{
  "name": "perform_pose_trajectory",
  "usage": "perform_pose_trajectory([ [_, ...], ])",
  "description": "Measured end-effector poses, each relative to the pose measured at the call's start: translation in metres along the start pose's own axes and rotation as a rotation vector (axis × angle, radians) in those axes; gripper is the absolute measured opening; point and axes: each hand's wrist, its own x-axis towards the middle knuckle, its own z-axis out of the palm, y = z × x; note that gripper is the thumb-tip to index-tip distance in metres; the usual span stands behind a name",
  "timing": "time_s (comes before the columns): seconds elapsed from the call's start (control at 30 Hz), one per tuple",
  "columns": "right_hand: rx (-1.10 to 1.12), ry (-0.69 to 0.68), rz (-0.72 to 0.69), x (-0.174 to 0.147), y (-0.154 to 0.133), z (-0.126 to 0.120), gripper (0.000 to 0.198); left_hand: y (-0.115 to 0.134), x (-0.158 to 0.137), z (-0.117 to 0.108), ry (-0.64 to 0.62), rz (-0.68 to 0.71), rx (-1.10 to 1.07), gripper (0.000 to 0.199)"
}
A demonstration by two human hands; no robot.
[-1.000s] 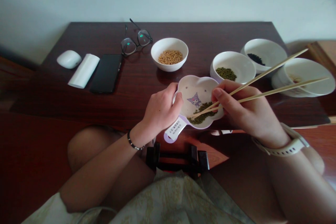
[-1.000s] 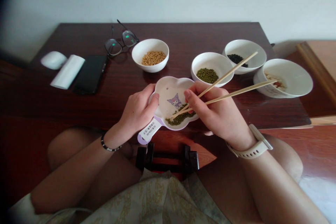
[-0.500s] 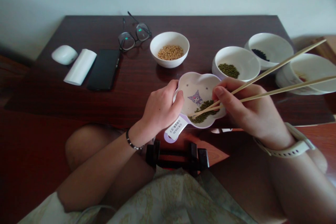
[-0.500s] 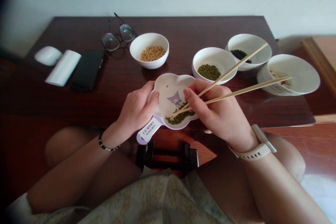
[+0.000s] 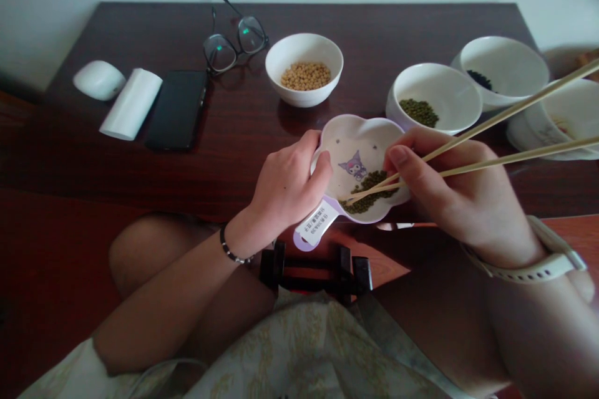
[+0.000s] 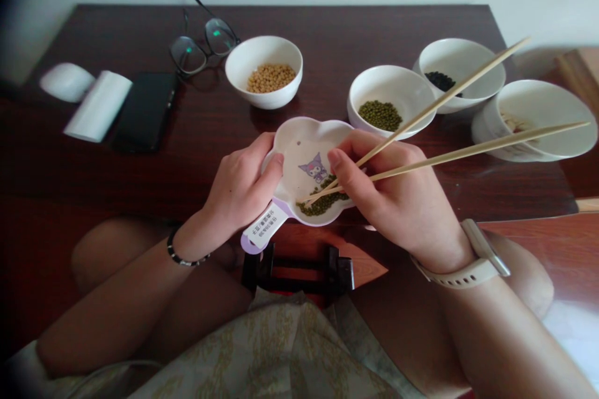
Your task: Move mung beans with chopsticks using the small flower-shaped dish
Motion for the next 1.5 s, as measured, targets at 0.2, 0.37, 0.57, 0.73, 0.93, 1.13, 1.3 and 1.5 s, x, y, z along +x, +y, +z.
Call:
perform_pose_trajectory([
  [0.2, -0.041, -0.007, -0.040, 0.000, -0.002, 0.001, 0.030, 0.001, -0.001, -0.001, -0.003, 0.006, -0.001, 0.030],
  [0.37, -0.064, -0.004, -0.059, 0.000, -0.003, 0.001, 0.032, 0.001, -0.002, -0.002, -0.002, 0.003, 0.002, 0.030],
  [0.57, -0.102, -0.005, -0.044, -0.002, -0.004, 0.000, 0.032, 0.001, -0.003, -0.003, -0.015, -0.012, -0.015, 0.028],
  [0.73, -0.138, -0.009, -0.007, -0.004, -0.006, 0.000, 0.038, 0.002, -0.004, -0.003, -0.017, -0.022, -0.027, 0.028],
  [0.93, -0.217, -0.018, -0.028, -0.005, -0.008, 0.000, 0.040, 0.004, -0.006, -0.003, -0.015, -0.039, -0.039, 0.025],
  [1.13, -0.276, -0.106, -0.109, -0.003, -0.010, 0.004, 0.039, 0.005, -0.007, -0.004, -0.024, -0.042, -0.044, 0.027],
  [1.3, -0.312, -0.209, -0.151, 0.000, -0.011, 0.008, 0.035, 0.005, -0.007, -0.005, -0.036, -0.050, -0.036, 0.024],
  [1.5, -0.252, -0.258, -0.134, 0.004, -0.011, 0.009, 0.035, 0.004, -0.009, -0.005, -0.035, -0.043, -0.055, 0.022],
])
